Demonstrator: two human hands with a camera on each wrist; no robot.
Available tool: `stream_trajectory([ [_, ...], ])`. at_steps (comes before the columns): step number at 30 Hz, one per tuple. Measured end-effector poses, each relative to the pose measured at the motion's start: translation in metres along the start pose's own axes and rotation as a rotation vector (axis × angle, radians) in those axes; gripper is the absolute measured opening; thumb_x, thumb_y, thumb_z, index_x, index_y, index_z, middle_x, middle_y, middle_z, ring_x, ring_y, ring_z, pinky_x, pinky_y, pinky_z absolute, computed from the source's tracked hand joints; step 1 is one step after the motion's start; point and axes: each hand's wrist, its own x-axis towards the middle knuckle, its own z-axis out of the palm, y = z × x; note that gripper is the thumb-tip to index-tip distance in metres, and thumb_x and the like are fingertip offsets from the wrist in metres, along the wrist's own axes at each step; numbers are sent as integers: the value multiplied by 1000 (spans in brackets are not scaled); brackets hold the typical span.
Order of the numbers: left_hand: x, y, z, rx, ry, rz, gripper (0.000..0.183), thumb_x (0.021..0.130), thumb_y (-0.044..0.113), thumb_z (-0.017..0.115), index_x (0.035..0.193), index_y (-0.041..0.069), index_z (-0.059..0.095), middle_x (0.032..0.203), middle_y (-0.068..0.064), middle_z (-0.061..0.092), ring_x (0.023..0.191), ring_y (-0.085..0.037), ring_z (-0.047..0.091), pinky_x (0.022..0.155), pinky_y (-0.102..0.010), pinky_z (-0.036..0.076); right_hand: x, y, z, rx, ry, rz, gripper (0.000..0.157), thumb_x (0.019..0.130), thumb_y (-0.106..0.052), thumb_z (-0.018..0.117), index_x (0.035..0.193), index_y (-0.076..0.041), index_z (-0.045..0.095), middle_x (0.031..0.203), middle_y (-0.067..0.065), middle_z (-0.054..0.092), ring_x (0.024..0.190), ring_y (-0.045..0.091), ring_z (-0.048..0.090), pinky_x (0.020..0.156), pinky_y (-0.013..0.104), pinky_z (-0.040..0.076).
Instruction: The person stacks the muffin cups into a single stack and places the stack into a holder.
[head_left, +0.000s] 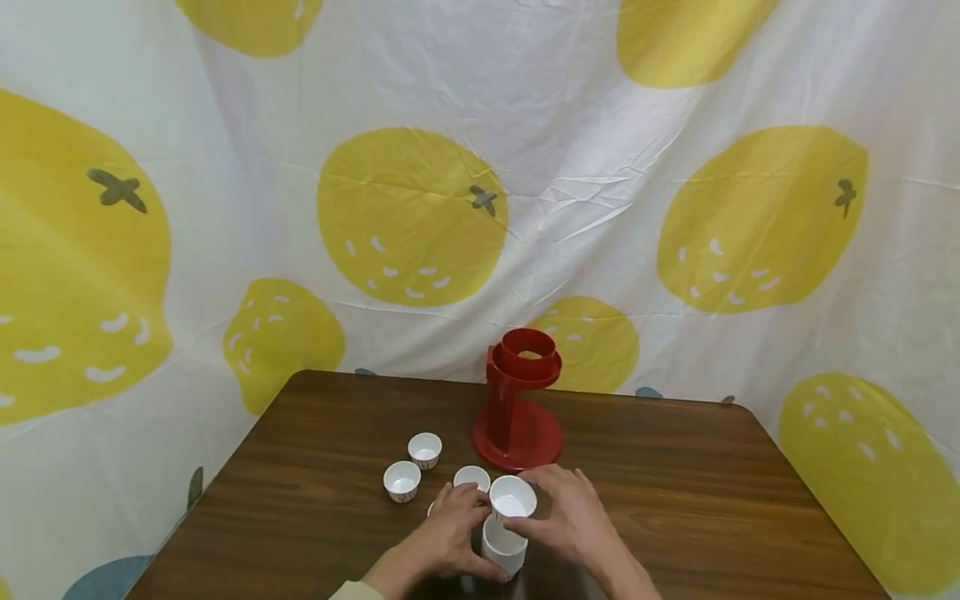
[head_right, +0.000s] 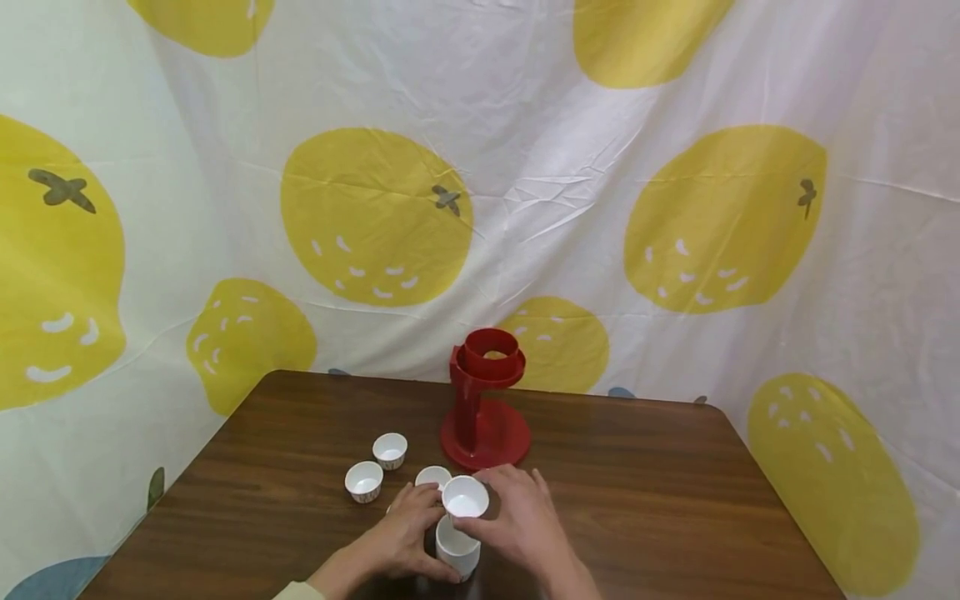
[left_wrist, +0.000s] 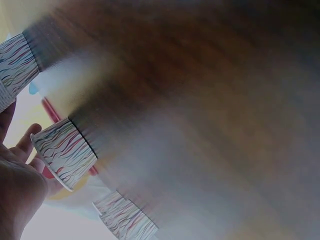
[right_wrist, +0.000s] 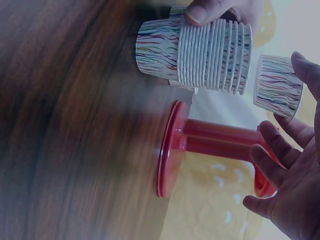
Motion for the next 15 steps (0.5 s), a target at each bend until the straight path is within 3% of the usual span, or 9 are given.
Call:
stream_trajectory([
  [15,0,-5,6,-16,17,6,63,62,53,89,114,22,70,123,1,58,130,-30,43,108,-65,27,-9,-5,6,10,-11,-33,55,70,-51,85,110,-16,70,109,-3,67,104,23,61,101,68,33],
])
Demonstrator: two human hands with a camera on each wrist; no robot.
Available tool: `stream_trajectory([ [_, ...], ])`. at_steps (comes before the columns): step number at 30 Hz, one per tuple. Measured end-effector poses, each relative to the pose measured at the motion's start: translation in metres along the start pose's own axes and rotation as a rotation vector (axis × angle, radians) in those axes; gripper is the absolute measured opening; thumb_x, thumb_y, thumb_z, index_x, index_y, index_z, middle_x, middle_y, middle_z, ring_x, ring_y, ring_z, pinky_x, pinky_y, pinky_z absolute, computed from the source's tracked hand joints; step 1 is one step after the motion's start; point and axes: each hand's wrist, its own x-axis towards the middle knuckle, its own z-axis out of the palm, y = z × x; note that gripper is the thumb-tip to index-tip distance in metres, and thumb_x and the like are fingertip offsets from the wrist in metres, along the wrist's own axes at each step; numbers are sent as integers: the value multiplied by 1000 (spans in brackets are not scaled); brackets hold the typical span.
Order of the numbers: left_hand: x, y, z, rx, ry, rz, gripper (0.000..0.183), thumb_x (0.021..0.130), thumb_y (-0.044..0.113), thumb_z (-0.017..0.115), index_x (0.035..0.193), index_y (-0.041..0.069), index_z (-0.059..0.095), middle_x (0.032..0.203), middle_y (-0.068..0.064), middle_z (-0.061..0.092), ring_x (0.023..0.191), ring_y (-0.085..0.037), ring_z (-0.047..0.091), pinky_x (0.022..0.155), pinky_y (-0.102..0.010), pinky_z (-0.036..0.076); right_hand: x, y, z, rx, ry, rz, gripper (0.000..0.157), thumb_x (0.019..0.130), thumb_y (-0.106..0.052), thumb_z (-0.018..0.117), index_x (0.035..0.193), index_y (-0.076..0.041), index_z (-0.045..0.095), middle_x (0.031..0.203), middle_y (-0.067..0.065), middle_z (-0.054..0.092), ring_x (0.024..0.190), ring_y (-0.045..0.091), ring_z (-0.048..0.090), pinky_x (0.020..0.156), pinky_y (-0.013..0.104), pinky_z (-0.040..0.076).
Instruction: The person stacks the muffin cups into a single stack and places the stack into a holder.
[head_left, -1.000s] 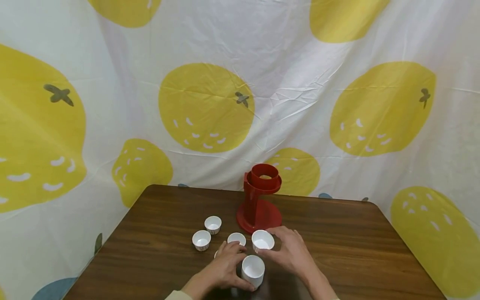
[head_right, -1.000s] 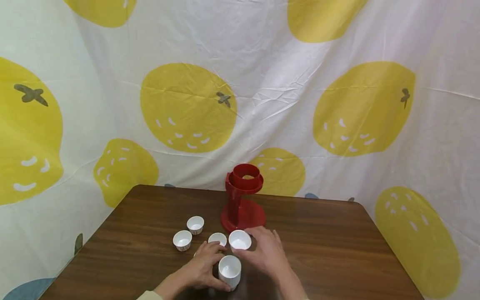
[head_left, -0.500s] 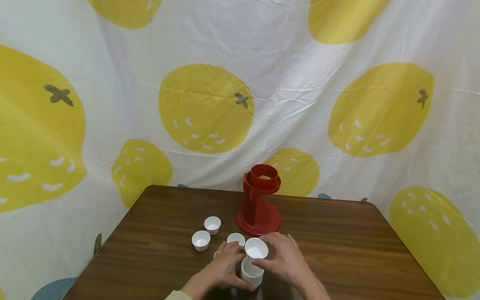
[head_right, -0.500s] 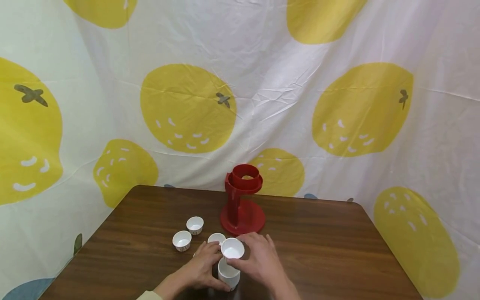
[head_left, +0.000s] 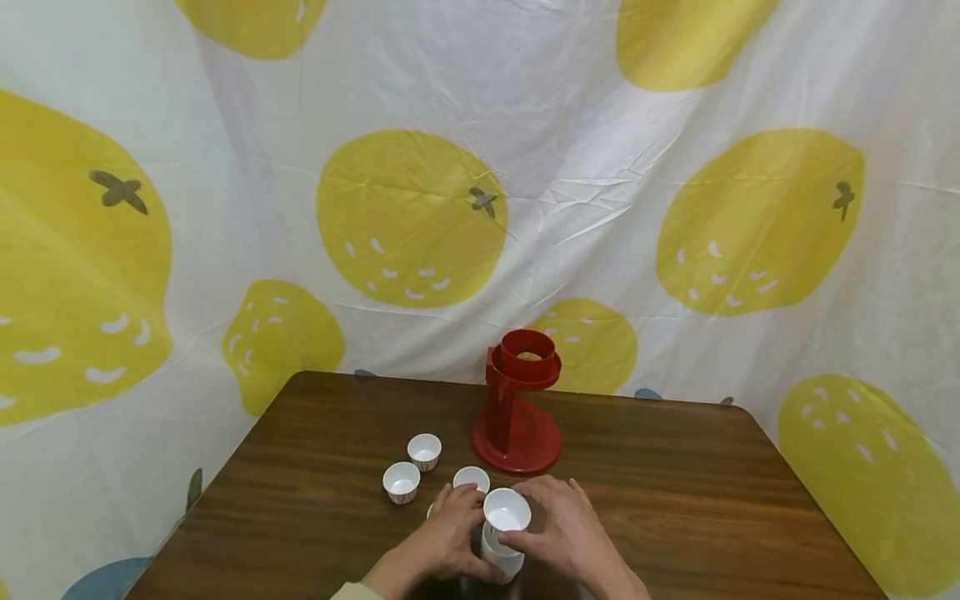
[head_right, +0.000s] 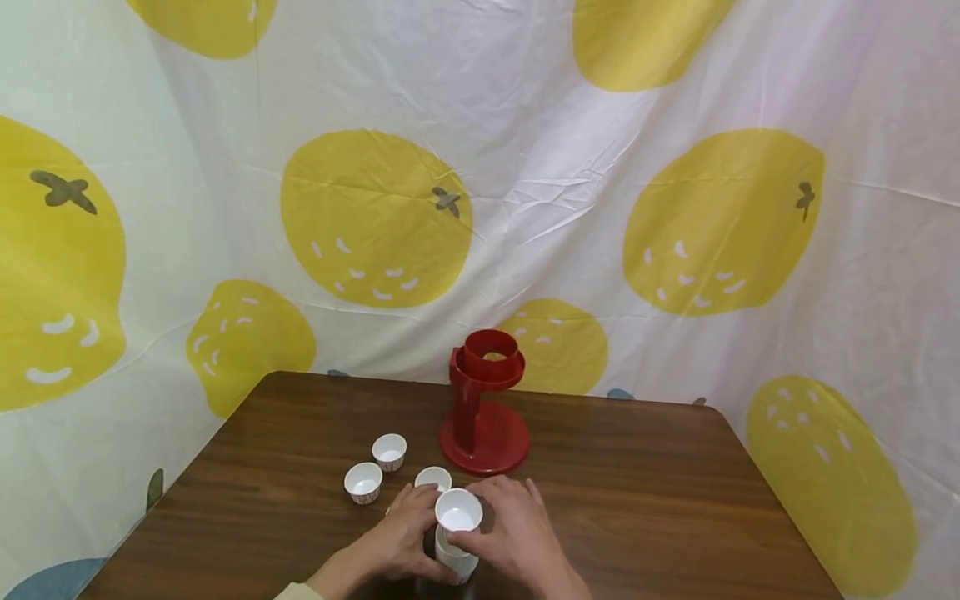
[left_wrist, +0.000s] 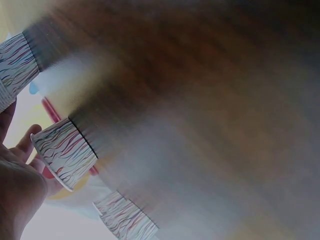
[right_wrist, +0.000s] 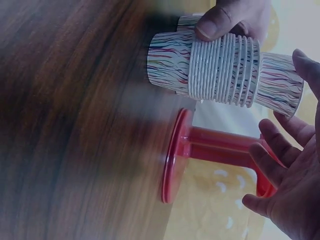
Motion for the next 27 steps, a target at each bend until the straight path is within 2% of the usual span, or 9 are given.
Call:
stream_trajectory([
  [9,0,2,-2,-17,-11,4,66,63,51,89,119,23,69,124,0,57,130,-30,42,108,-65,26,-5,3,4,-4,-30,-18,59,71,-56,83,111,-14,71,108,-2,68,106,23,62,100,69,33],
  [18,2,3,-4,-18,-29,-10,56,63,51,89,106,19,72,126,-4,58,131,-30,42,108,-64,26,-9,8,6,-35,-115,2,73,73,-57,81,124,-7,66,117,6,66,115,29,59,102,70,31],
  [27,1,4,-5,1,-18,-7,58,63,53,88,108,20,72,128,-5,57,133,-32,40,110,-63,26,-13,15,12,-5,-177,38,77,72,-56,82,129,-7,63,123,8,64,117,30,58,102,71,30],
])
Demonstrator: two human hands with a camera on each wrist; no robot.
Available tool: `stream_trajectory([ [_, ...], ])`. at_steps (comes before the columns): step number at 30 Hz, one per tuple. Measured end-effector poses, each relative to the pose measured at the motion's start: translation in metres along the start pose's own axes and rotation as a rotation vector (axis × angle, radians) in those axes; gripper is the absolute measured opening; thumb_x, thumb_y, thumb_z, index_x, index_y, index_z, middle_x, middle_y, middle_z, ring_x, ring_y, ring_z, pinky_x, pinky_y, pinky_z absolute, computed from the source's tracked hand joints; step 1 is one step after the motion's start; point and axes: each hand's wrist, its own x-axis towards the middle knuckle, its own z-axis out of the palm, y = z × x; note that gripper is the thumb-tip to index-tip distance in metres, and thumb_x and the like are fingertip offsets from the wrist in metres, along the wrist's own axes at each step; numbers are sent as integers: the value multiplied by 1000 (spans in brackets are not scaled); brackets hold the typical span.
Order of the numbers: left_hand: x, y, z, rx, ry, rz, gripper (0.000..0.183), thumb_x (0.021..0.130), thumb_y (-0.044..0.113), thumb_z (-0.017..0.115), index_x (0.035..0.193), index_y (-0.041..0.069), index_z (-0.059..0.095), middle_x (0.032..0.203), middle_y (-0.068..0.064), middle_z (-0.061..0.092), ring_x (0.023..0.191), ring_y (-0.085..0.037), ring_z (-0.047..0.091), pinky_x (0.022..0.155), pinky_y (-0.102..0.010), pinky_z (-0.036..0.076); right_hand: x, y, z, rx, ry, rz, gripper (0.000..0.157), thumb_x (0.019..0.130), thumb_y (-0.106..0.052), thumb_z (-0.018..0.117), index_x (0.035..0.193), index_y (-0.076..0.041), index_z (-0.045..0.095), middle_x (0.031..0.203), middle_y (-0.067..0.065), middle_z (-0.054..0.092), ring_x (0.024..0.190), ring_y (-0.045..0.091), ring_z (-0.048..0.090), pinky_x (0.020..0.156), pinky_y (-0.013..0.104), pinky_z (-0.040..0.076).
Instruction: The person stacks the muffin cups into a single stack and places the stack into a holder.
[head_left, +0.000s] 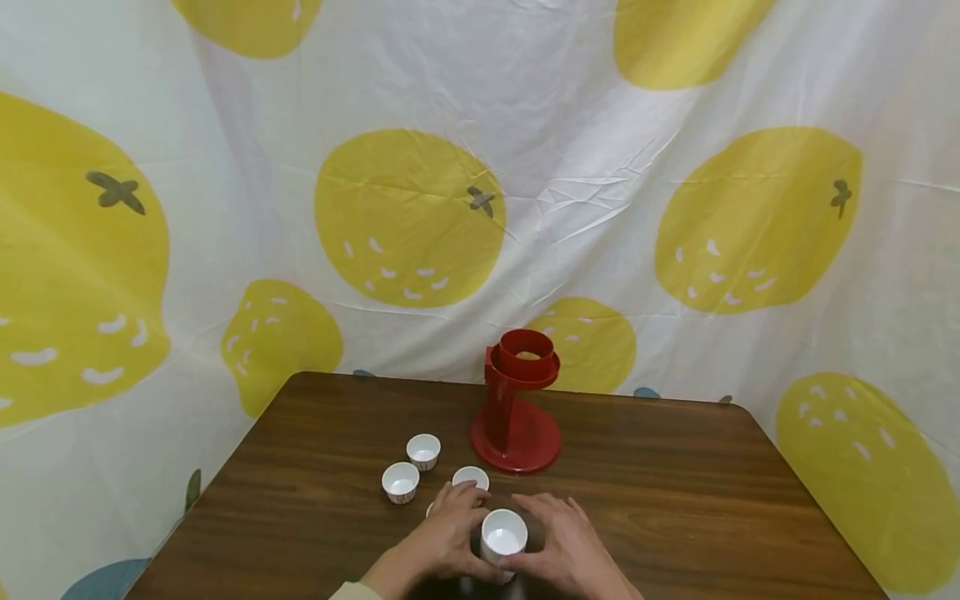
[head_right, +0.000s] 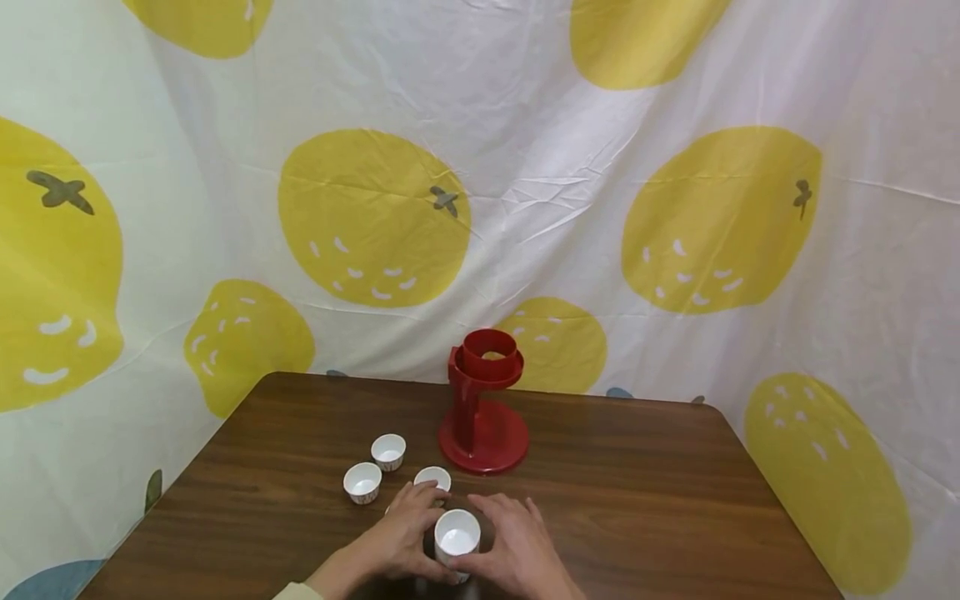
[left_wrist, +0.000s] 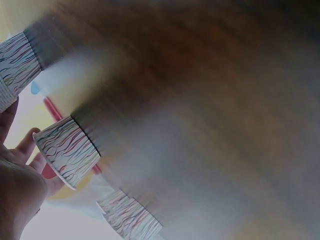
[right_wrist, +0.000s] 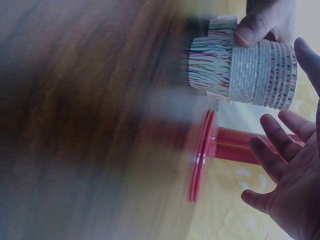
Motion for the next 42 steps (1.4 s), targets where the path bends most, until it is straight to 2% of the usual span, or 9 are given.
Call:
stream_trajectory([
  [6,-1,-1,0,25,13,27,59,62,54,89,106,20,71,132,-10,55,134,-32,39,109,-63,27,-1,3,4,64,-26,11,84,72,-61,79,131,-5,60,125,9,63,119,31,57,102,72,28],
  [10,-3,-5,-3,40,25,66,66,60,57,88,111,20,68,135,-13,53,134,-33,39,108,-65,27,-2,5,6,84,-27,11,83,73,-61,79,131,-5,60,125,9,64,119,32,57,101,73,29],
  [14,-5,-10,-12,32,45,98,74,60,58,88,119,18,66,137,-15,51,134,-35,39,106,-67,28,-2,7,10,99,-12,0,82,71,-60,81,131,-8,60,124,7,64,117,29,58,101,72,30],
  [18,-8,-18,-24,-12,83,85,77,61,54,89,123,15,64,138,-17,51,134,-38,39,106,-68,27,-2,8,12,117,-18,5,80,70,-57,83,130,-9,61,123,6,65,116,28,58,101,71,31],
  [23,-14,-31,-36,-24,140,44,81,62,53,88,126,10,63,134,-16,53,128,-37,45,103,-62,32,0,7,13,171,-76,66,76,72,-52,84,130,-10,60,124,7,63,117,31,57,103,71,28],
  [27,-21,-39,-42,-34,166,15,82,63,53,88,126,7,63,132,-15,55,125,-37,47,100,-62,35,2,9,16,216,-108,109,74,72,-49,85,130,-10,60,124,6,63,117,31,56,104,71,27],
  [30,-25,-45,-44,-52,179,-11,82,63,53,87,126,7,62,132,-14,55,125,-38,47,100,-63,34,2,10,18,214,-98,97,73,72,-48,85,129,-9,60,122,5,64,115,29,57,103,70,29],
  [36,-33,-57,-54,-128,180,-105,83,66,50,88,130,4,59,136,-22,51,129,-43,42,101,-67,31,-2,9,21,180,-40,61,71,72,-50,84,127,-10,62,118,-2,65,108,19,58,94,51,45],
  [42,-40,-76,-62,-134,239,-207,82,66,47,88,129,3,60,133,-20,54,127,-43,45,98,-67,33,-5,7,25,202,-3,55,68,73,-45,86,126,-9,63,118,0,65,108,22,59,91,46,47],
])
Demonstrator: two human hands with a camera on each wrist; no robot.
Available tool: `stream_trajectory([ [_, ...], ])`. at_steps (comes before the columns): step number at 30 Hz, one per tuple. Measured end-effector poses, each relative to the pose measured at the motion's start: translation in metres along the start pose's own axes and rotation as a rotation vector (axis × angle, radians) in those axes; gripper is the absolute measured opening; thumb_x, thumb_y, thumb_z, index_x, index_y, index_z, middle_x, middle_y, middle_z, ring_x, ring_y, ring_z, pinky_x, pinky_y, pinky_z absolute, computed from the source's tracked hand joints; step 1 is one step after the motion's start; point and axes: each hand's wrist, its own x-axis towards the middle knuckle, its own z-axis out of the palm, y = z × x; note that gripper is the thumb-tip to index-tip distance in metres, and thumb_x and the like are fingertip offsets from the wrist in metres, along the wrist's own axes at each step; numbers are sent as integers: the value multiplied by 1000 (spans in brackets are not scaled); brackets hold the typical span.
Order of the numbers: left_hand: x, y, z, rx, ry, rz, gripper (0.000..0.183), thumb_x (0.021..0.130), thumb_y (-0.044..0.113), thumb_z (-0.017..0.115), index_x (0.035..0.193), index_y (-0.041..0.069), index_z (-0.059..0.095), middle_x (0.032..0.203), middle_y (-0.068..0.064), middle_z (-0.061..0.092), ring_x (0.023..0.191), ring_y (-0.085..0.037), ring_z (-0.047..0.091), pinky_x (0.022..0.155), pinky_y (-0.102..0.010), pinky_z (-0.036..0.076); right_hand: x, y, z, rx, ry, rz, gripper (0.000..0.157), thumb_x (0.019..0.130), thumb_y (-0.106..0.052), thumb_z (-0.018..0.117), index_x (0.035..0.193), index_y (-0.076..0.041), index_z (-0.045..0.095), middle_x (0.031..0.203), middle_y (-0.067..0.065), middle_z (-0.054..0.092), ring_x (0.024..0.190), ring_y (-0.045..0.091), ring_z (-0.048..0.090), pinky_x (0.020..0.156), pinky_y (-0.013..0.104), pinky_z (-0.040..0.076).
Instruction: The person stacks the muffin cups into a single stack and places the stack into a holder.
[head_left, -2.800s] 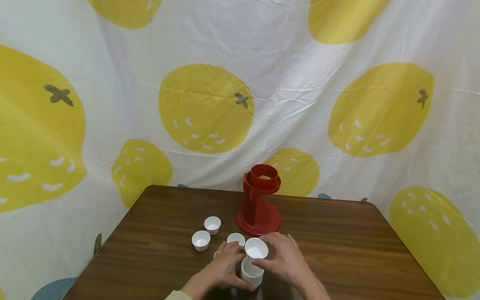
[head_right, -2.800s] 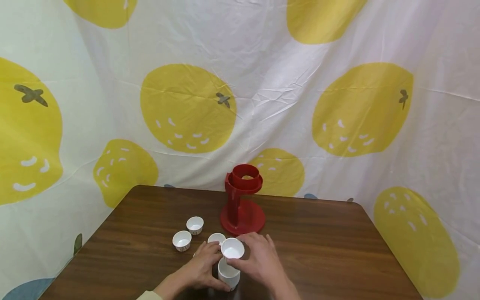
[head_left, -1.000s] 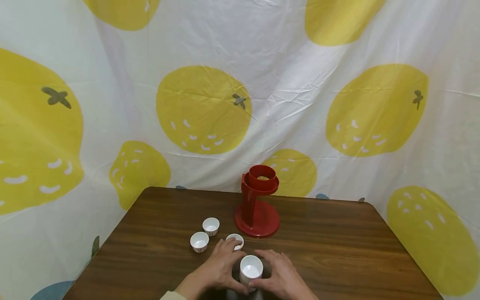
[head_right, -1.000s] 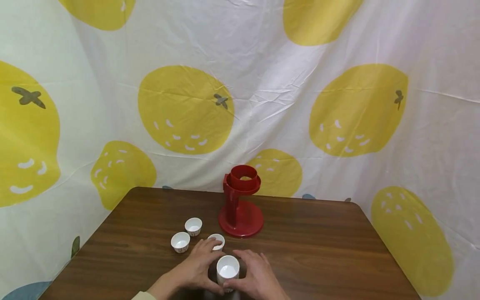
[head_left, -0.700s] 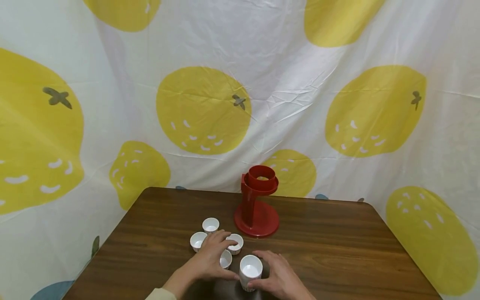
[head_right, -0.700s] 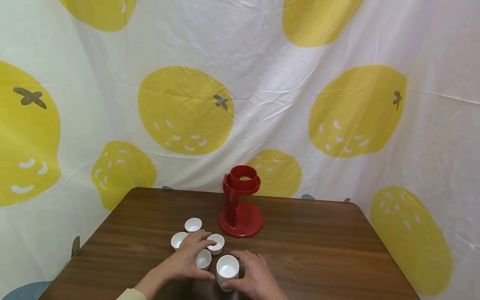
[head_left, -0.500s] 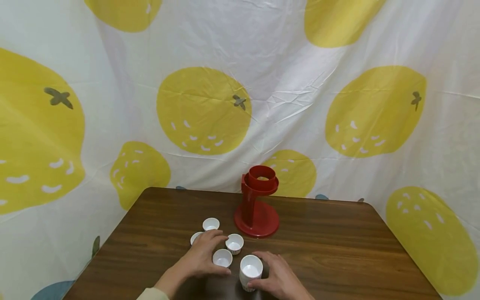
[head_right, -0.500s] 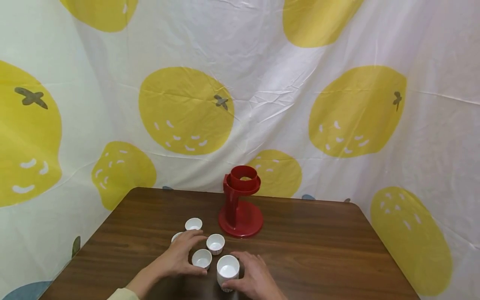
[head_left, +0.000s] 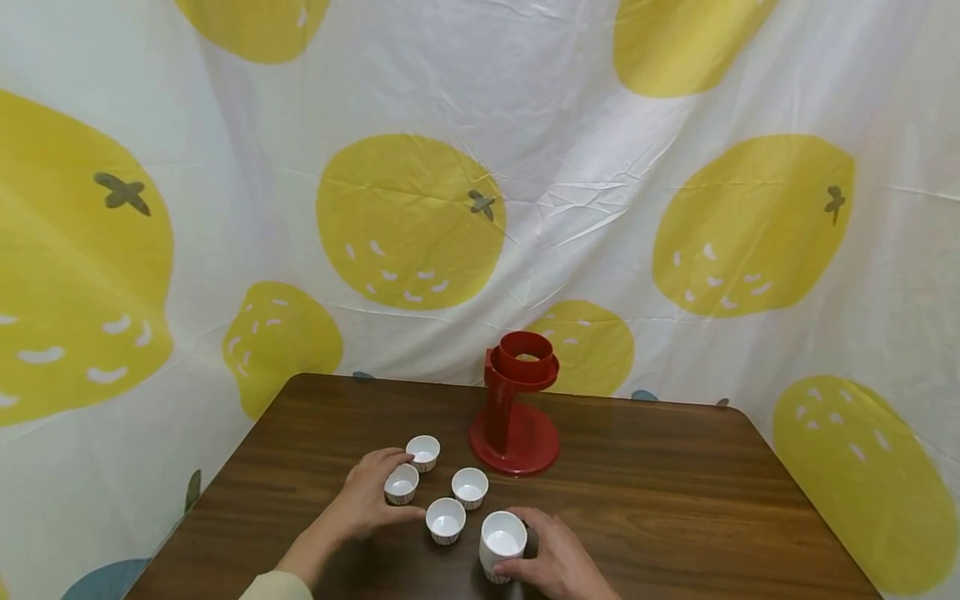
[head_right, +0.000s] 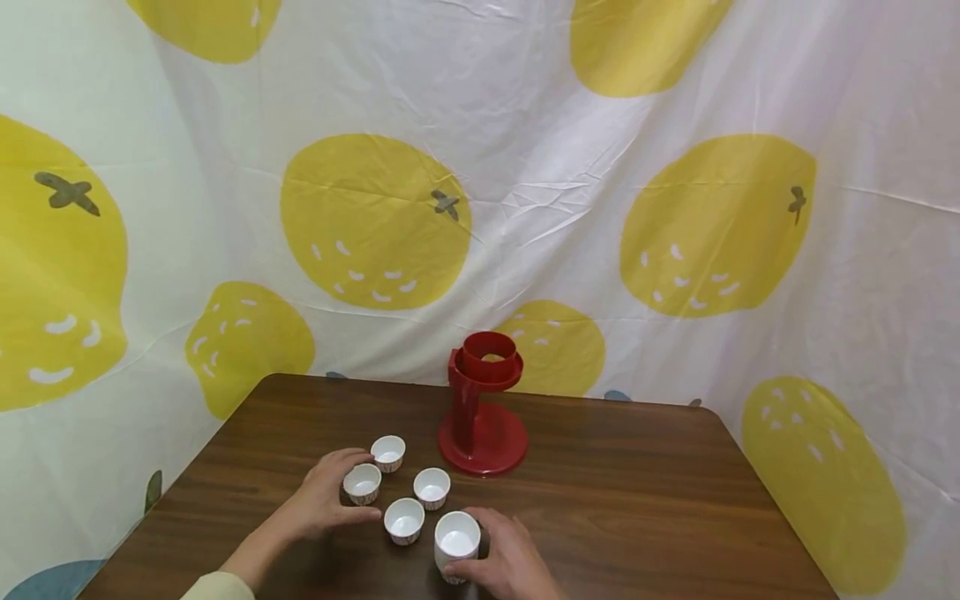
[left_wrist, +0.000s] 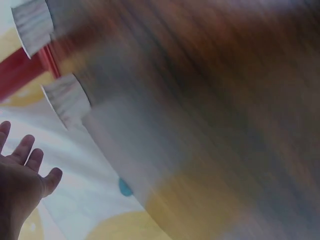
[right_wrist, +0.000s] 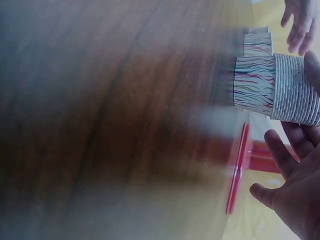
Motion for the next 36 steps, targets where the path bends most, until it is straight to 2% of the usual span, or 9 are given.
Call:
stream_trajectory([
  [9,2,-25,-3,-11,5,-123,77,68,40,90,129,3,60,130,-17,58,124,-43,48,100,-66,34,-1,2,2,21,27,-9,66,74,-43,85,125,-8,63,116,0,66,107,20,60,91,42,49],
  [14,4,-34,1,-3,-24,-181,81,69,40,89,132,0,57,129,-20,58,123,-43,48,100,-64,36,-1,5,4,49,43,-35,64,74,-41,85,124,-8,63,114,-1,67,105,15,60,91,38,49],
  [19,7,-39,5,-19,-57,-228,83,69,39,90,133,-2,56,131,-22,56,123,-44,47,101,-63,36,-3,13,8,40,42,-76,56,73,-40,87,118,-13,67,107,-7,68,100,10,61,90,41,49],
  [24,9,-43,8,-7,-73,-249,83,68,37,90,132,-2,56,130,-22,57,121,-43,49,100,-61,38,-4,17,10,-19,24,-109,55,71,-42,88,115,-16,69,102,-11,66,94,8,61,84,37,50],
  [30,9,-44,10,-3,-81,-249,83,68,38,90,132,-2,56,129,-22,57,121,-43,49,101,-60,38,1,7,5,69,-17,-42,66,71,-47,86,125,-18,63,110,-12,64,101,8,59,90,36,50],
  [36,9,-43,11,-18,-80,-239,80,68,36,91,130,-2,58,126,-20,60,118,-41,51,99,-60,39,4,4,3,78,3,-57,58,73,-40,87,120,-14,66,106,-10,66,97,7,60,88,33,51],
])
